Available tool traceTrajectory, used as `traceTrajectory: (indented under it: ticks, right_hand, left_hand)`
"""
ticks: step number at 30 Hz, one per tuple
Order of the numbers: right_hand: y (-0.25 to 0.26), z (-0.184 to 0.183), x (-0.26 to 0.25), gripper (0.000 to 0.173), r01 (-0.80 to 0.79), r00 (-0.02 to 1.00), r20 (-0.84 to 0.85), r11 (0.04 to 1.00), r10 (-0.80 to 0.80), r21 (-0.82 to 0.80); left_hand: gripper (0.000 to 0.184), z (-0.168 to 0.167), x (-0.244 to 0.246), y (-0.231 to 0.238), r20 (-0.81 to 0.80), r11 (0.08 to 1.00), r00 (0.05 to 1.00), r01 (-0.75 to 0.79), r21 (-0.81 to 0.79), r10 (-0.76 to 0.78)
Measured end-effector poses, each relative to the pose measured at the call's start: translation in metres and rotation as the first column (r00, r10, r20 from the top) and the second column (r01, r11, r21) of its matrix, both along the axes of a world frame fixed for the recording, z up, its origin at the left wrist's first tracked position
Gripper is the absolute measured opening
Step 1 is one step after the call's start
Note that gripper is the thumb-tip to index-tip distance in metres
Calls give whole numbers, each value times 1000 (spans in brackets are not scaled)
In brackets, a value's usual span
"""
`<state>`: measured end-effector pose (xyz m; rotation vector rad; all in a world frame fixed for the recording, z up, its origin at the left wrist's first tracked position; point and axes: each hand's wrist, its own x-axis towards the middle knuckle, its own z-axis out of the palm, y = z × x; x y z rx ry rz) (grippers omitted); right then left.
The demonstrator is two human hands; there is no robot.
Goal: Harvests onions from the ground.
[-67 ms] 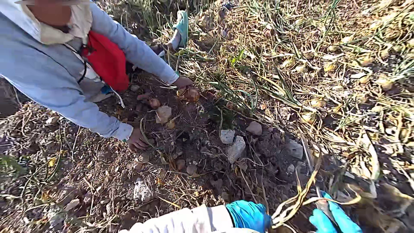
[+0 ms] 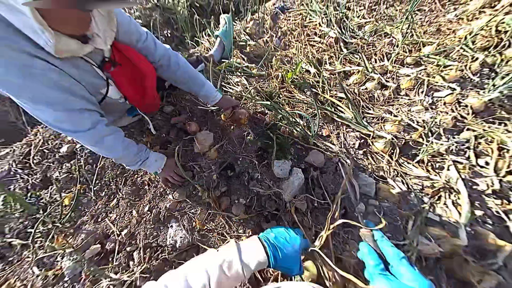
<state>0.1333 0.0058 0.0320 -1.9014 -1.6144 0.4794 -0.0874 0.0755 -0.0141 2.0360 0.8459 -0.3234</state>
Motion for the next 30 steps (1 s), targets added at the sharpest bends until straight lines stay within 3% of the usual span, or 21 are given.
traceTrajectory:
  ticks: [2, 3, 5, 7, 8, 12, 16, 18, 19, 22, 25, 27, 29, 30]
  right_hand:
    - [29, -18, -35, 43, -111, 991, 62, 990, 117, -92]
    - [49, -23, -59, 44, -161, 982, 69, 969, 177, -185]
    - [94, -28, -111, 45, -254, 946, 84, 878, 312, -405]
    - [142, -32, -166, 47, -311, 887, 109, 754, 449, -579]
    - [163, -35, -191, 46, -338, 858, 120, 725, 499, -600]
    - [215, -36, -260, 28, -428, 711, 213, 652, 670, -626]
    - [237, -5, -291, 15, -444, 577, 237, 544, 782, -713]
    - [249, -15, -309, 9, -485, 535, 324, 597, 781, -639]
    - [257, -43, -319, 6, -522, 529, 415, 669, 740, -528]
    - [258, -82, -349, 8, -484, 540, 476, 719, 694, -499]
    - [234, -73, -326, 6, -413, 633, 393, 721, 667, -557]
    - [212, -80, -287, 25, -407, 725, 226, 669, 651, -622]
    - [193, -129, -241, 49, -404, 781, 122, 645, 612, -649]
    - [184, -148, -226, 52, -387, 802, 120, 661, 585, -643]
  left_hand:
    - [40, 5, -61, 28, -195, 955, 935, -291, 52, 295]
    - [34, 4, -91, 45, -262, 892, 853, -435, 120, 451]
    - [33, -6, -146, 82, -299, 681, 612, -670, 296, 732]
    - [36, -17, -190, 124, -261, 481, 404, -760, 438, 877]
    - [37, -24, -207, 144, -246, 433, 356, -762, 481, 901]
    - [42, -57, -231, 197, -305, 455, 339, -691, 561, 890]
    - [36, -73, -233, 209, -303, 457, 342, -643, 615, 890]
    - [32, -72, -234, 202, -261, 464, 390, -644, 609, 883]
    - [31, -66, -233, 196, -251, 478, 413, -663, 576, 875]
    - [37, -39, -227, 188, -277, 550, 475, -728, 409, 835]
    - [43, -58, -231, 205, -294, 594, 517, -709, 380, 804]
    - [50, -87, -238, 216, -267, 565, 504, -657, 499, 821]
    - [51, -78, -232, 222, -316, 552, 454, -649, 524, 833]
    - [50, -69, -228, 220, -319, 536, 432, -658, 529, 844]
